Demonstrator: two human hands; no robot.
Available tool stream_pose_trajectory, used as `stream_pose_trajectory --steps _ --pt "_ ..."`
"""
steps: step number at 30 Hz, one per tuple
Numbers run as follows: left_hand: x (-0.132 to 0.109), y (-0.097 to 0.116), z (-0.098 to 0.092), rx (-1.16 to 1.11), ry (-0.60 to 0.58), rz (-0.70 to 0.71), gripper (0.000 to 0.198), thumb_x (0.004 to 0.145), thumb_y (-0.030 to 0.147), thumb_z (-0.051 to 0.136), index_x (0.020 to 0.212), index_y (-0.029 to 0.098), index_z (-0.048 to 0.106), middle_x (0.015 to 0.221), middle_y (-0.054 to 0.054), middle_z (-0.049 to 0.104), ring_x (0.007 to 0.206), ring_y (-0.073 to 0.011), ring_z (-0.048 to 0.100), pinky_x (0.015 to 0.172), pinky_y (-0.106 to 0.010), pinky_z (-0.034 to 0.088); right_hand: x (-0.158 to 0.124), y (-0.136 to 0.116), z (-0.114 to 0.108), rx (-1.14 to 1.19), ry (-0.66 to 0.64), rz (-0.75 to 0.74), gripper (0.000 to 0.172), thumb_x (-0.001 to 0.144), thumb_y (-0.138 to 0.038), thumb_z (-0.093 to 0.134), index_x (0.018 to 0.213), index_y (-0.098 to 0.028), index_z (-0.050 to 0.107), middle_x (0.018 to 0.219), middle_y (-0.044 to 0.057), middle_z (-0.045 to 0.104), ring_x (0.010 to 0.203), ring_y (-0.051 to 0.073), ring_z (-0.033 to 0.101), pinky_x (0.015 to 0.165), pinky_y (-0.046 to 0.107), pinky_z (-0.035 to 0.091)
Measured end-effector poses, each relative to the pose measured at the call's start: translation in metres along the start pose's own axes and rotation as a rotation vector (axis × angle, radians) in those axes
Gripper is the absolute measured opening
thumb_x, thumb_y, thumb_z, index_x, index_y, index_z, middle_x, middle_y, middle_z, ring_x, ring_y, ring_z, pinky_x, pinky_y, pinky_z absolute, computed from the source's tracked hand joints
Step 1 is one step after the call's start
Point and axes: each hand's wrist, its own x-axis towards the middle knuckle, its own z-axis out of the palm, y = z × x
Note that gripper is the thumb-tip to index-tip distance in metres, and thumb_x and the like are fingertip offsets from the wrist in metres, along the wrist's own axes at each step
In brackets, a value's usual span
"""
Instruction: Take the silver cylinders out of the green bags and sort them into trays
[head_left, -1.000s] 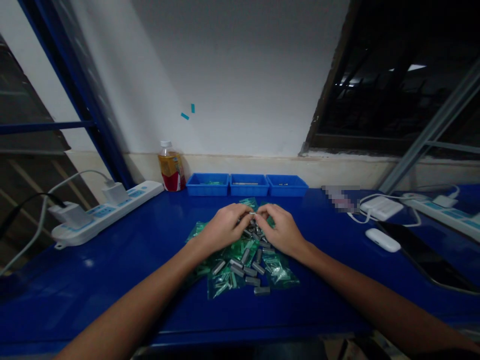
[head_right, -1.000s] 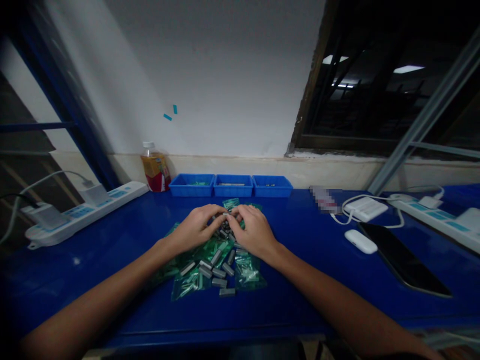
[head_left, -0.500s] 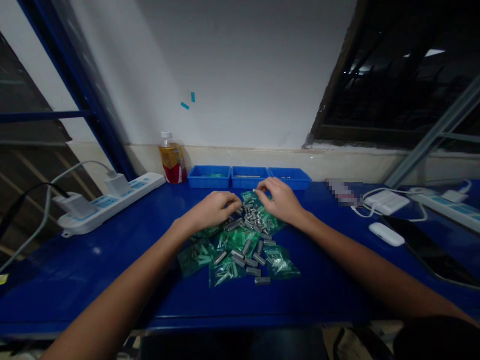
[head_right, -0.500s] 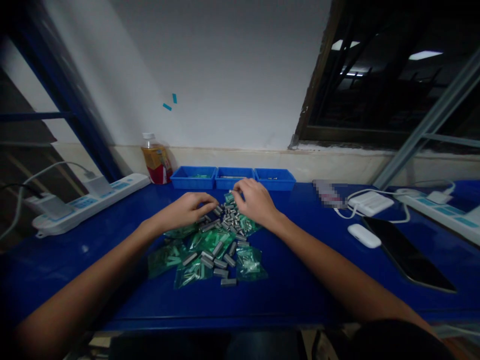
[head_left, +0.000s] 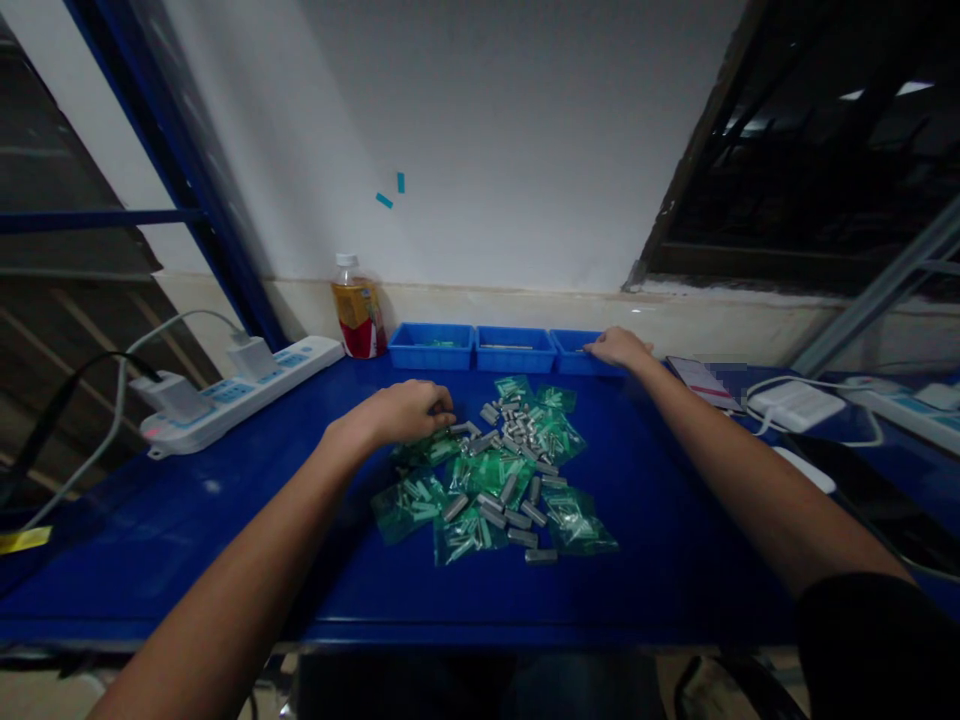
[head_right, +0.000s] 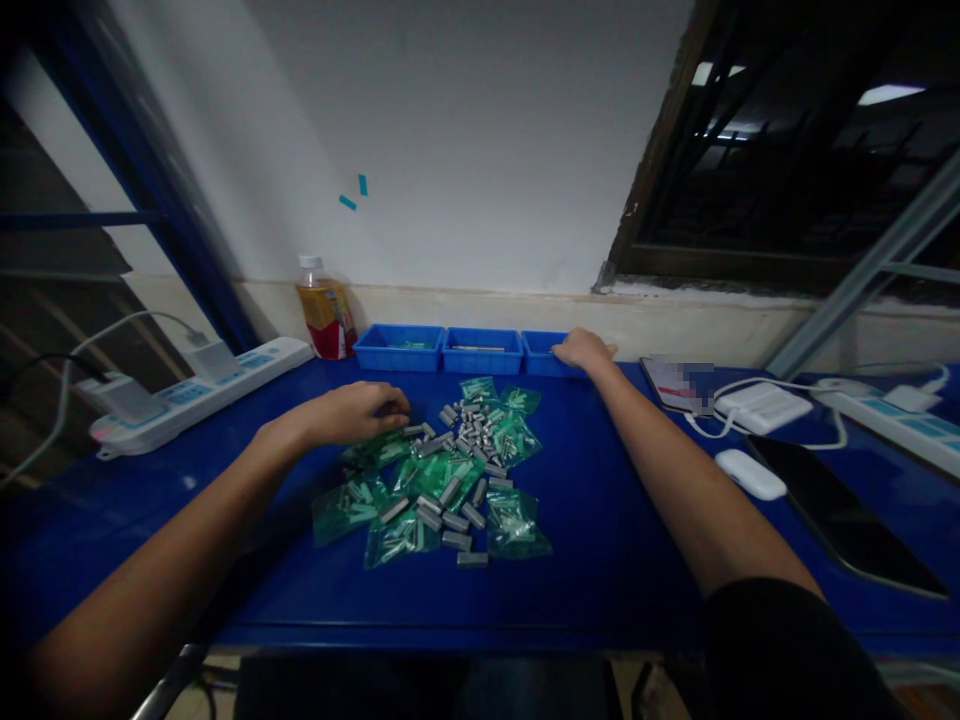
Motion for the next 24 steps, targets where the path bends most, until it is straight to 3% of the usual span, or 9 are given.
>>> stream_pose_trajectory --steps 2,6,12,17,20,24 --pt "0.000 -0.007 -0.001 0.010 0.005 -0.032 0.031 0.079 0.038 0.055 0.101 0.022 0.068 0.103 -0.006 0.069 0.091 -0.0210 0.062 0.076 -0.025 0.043 -0.001 -0.001 -0.001 0.011 0.007 0.014 0.030 0.077 -0.044 0.060 0.079 -0.016 0.072 0.091 0.016 0.069 0.090 0.035 0.060 0.081 0.052 0.039" --pt "-0.001 -0.017 -0.004 0.008 -0.129 -0.090 0.034 0.072 0.041 0.060 0.099 0.022 0.069 0.097 -0.005 0.071 0.082 -0.0193 0.063 0.067 -0.022 0.044 -0.026 -0.007 -0.004 0.044 0.102 -0.037 0.031 0.085 -0.042 0.049 0.091 -0.022 0.071 0.100 0.012 0.068 0.102 0.034 0.055 0.084 0.052 0.035" --pt "0.000 -0.014 -0.003 -0.036 -0.153 -0.148 0.029 0.071 0.039 0.058 0.089 0.019 0.069 0.084 -0.004 0.071 0.070 -0.0165 0.062 0.055 -0.021 0.040 -0.111 -0.017 -0.003 0.241 0.287 -0.473 0.023 0.084 -0.035 0.052 0.077 -0.021 0.069 0.087 0.006 0.068 0.093 0.027 0.054 0.077 0.039 0.035" --pt "0.006 -0.019 0.004 -0.074 -0.083 -0.189 0.025 0.069 0.027 0.055 0.089 0.016 0.067 0.083 -0.004 0.071 0.072 -0.0162 0.062 0.057 -0.020 0.041 -0.164 -0.032 -0.007 0.422 0.233 -0.667 0.023 0.087 -0.030 0.052 0.070 -0.022 0.066 0.078 0.003 0.066 0.084 0.021 0.054 0.077 0.036 0.035" --pt "0.008 -0.024 0.006 -0.113 -0.035 -0.219 0.032 0.070 0.030 0.055 0.097 0.017 0.067 0.086 -0.003 0.071 0.074 -0.0167 0.063 0.058 -0.020 0.042 -0.176 -0.044 -0.012 0.497 0.166 -0.718 0.024 0.087 -0.029 0.053 0.068 -0.021 0.064 0.075 0.002 0.066 0.079 0.020 0.054 0.074 0.034 0.037" --pt "0.008 -0.026 0.004 -0.159 -0.094 -0.142 0.033 0.073 0.040 0.055 0.092 0.018 0.070 0.084 -0.002 0.072 0.075 -0.0165 0.062 0.061 -0.020 0.042 -0.182 -0.061 -0.016 0.567 0.085 -0.769 0.024 0.087 -0.025 0.054 0.065 -0.020 0.063 0.069 0.001 0.065 0.070 0.017 0.054 0.068 0.030 0.037"
